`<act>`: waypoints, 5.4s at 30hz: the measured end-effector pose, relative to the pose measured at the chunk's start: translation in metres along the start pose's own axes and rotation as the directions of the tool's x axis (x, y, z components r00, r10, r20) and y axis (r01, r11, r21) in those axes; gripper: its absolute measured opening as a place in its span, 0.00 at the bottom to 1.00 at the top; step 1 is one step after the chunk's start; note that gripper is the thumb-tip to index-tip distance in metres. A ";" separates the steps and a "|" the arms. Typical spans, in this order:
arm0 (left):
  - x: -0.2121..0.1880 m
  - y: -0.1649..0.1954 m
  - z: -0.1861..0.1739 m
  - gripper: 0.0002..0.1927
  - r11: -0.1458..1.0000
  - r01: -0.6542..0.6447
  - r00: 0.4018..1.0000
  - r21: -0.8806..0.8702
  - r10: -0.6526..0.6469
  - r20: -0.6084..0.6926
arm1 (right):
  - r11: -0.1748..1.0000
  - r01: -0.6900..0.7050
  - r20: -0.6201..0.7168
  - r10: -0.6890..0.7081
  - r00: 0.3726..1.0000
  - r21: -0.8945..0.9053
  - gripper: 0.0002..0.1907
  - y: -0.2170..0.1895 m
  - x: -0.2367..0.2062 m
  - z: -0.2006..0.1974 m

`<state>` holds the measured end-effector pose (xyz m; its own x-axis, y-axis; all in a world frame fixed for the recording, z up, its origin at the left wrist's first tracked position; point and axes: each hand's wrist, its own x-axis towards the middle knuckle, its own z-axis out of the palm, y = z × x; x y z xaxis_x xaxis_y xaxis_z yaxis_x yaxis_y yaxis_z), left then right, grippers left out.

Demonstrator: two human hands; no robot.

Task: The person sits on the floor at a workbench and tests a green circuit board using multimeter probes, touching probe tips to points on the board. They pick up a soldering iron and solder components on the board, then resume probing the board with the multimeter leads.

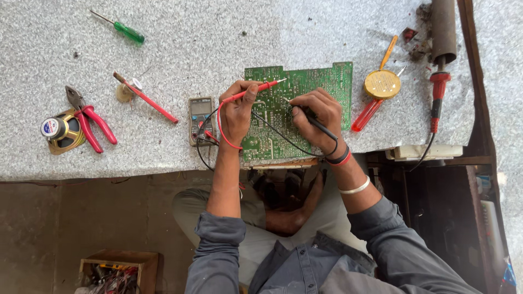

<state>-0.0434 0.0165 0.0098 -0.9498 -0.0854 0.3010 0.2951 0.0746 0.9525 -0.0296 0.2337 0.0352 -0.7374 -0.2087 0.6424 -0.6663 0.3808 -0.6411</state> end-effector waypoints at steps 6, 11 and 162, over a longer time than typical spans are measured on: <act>-0.002 -0.002 -0.001 0.18 0.999 -0.041 0.999 -0.003 0.041 -0.004 | 0.999 -0.023 -0.027 0.023 0.999 0.029 0.05 0.002 -0.004 -0.002; -0.001 -0.011 -0.001 0.17 0.997 -0.070 0.998 -0.028 0.070 0.001 | 0.999 0.017 0.042 -0.019 0.999 0.045 0.04 0.007 -0.004 -0.001; -0.004 -0.001 0.008 0.18 0.998 -0.041 0.999 0.056 0.043 -0.024 | 0.996 -0.077 -0.084 0.081 0.993 0.047 0.04 0.009 -0.007 -0.007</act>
<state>-0.0408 0.0246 0.0078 -0.9336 -0.1058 0.3424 0.3278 0.1337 0.9352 -0.0292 0.2450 0.0281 -0.7772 -0.1008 0.6211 -0.6117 0.3527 -0.7081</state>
